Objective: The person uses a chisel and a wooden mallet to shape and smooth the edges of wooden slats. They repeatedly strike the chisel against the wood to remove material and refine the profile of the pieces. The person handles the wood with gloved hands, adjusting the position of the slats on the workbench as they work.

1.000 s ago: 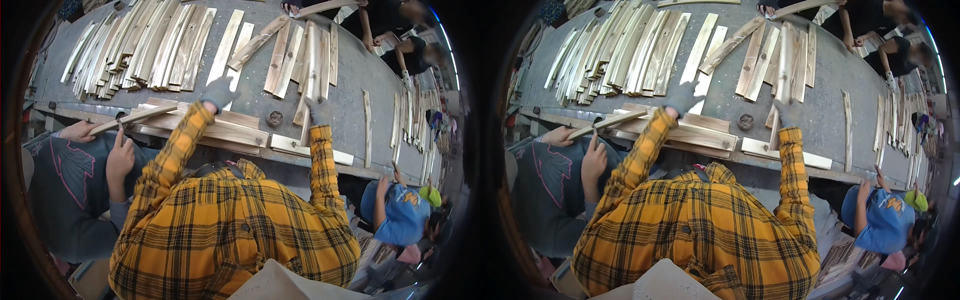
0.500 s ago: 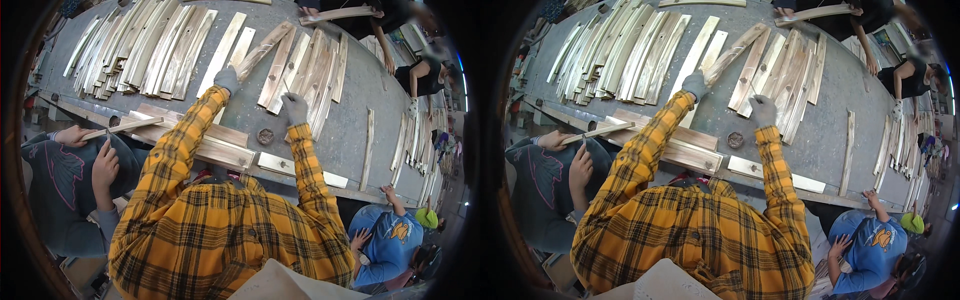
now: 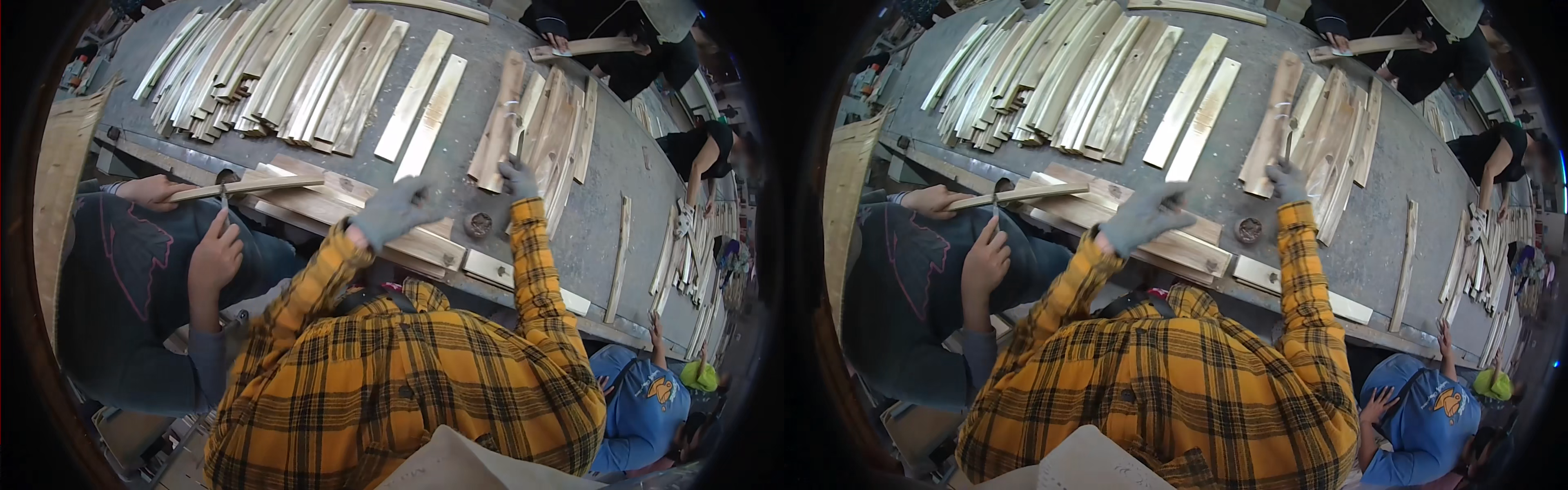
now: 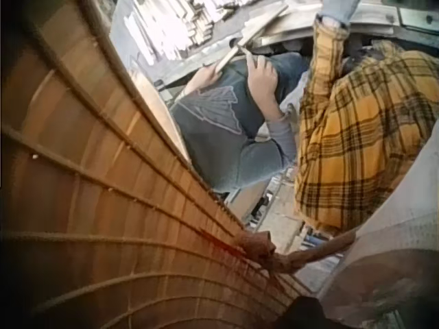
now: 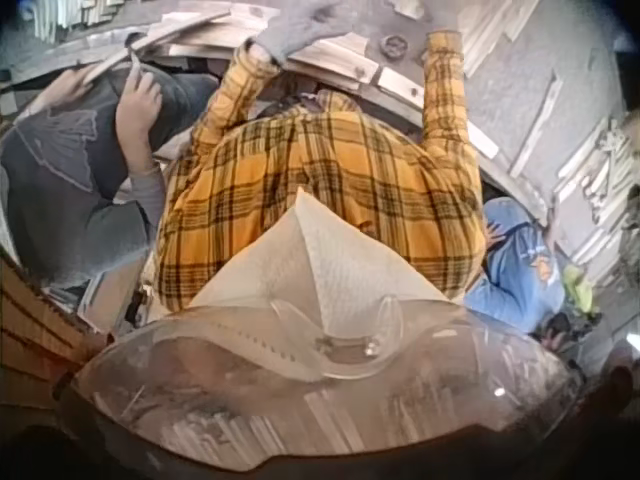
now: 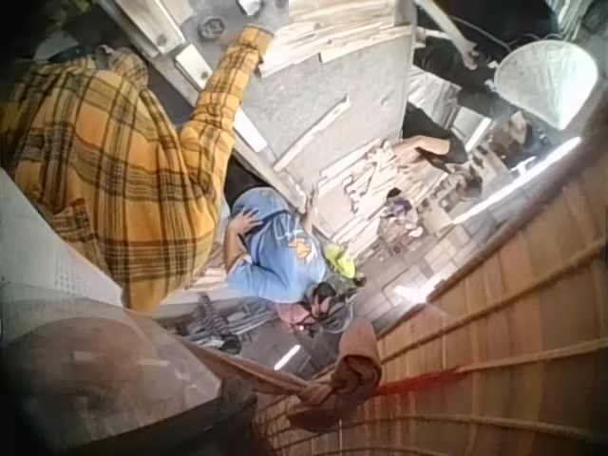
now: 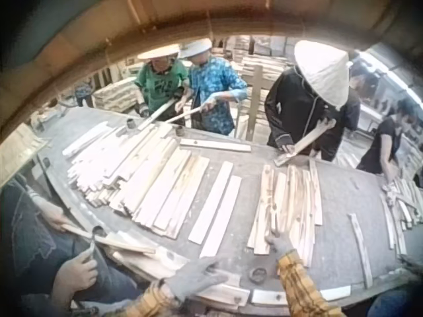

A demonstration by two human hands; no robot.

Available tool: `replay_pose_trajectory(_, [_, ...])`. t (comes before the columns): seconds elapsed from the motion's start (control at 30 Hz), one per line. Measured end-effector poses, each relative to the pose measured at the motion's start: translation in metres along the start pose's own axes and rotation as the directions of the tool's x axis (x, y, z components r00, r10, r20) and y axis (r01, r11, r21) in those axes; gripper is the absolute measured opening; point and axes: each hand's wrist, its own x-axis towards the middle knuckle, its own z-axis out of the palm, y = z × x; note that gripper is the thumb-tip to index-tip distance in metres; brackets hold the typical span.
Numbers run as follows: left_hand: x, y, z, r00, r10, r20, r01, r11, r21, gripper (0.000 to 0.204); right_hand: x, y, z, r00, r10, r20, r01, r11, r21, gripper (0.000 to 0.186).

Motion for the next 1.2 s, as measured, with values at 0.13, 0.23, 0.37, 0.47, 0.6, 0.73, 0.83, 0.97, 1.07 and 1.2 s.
replay_pose_trajectory(0.13, [-0.082,0.019,-0.008,0.967,-0.203,0.151,0.252,0.820,-0.514,0.058,0.001,-0.065,0.031,0.966,-0.179,-0.188,-0.084,0.467,-0.880,0.049])
replay_pose_trajectory(0.23, [-0.104,0.022,-0.015,0.916,-0.318,0.246,0.401,0.683,-0.611,0.057,0.013,-0.049,0.087,0.984,-0.171,0.056,0.152,0.624,-0.767,0.058])
replay_pose_trajectory(0.37, [-0.116,0.029,-0.030,0.885,-0.401,0.238,0.461,0.674,-0.577,0.058,0.019,-0.015,0.182,0.984,0.160,-0.083,-0.166,0.624,-0.763,0.056])
replay_pose_trajectory(0.47, [-0.121,0.050,-0.042,0.884,-0.432,0.180,0.441,0.640,-0.629,0.056,0.035,-0.009,0.202,0.957,0.279,-0.076,-0.242,0.630,-0.738,0.057])
replay_pose_trajectory(0.6, [-0.133,0.055,-0.054,0.888,-0.450,0.095,0.405,0.666,-0.627,0.055,0.039,-0.012,0.207,0.931,0.349,-0.105,-0.322,0.651,-0.687,0.061])
replay_pose_trajectory(0.73, [-0.122,0.072,-0.048,0.852,-0.514,0.101,0.463,0.648,-0.604,0.055,0.092,0.009,0.166,0.924,0.355,-0.144,-0.381,0.808,-0.450,0.062])
replay_pose_trajectory(0.83, [-0.135,0.051,-0.040,0.861,-0.489,0.139,0.461,0.638,-0.617,0.052,0.105,-0.014,0.149,0.839,0.532,-0.114,-0.535,0.770,-0.347,0.062])
replay_pose_trajectory(0.97, [-0.113,0.048,-0.025,0.861,-0.473,0.187,0.480,0.634,-0.606,0.050,0.071,-0.084,0.100,0.893,0.448,0.051,-0.428,0.878,-0.215,0.059])
replay_pose_trajectory(1.07, [-0.095,0.042,-0.038,0.850,-0.468,0.241,0.505,0.594,-0.626,0.048,0.068,-0.100,0.031,0.981,0.176,0.085,-0.019,0.519,-0.855,0.046])
replay_pose_trajectory(1.2, [-0.082,0.029,-0.051,0.888,-0.393,0.237,0.430,0.532,-0.729,0.045,-0.006,-0.156,-0.035,0.907,-0.218,0.361,0.418,0.575,-0.703,0.054])
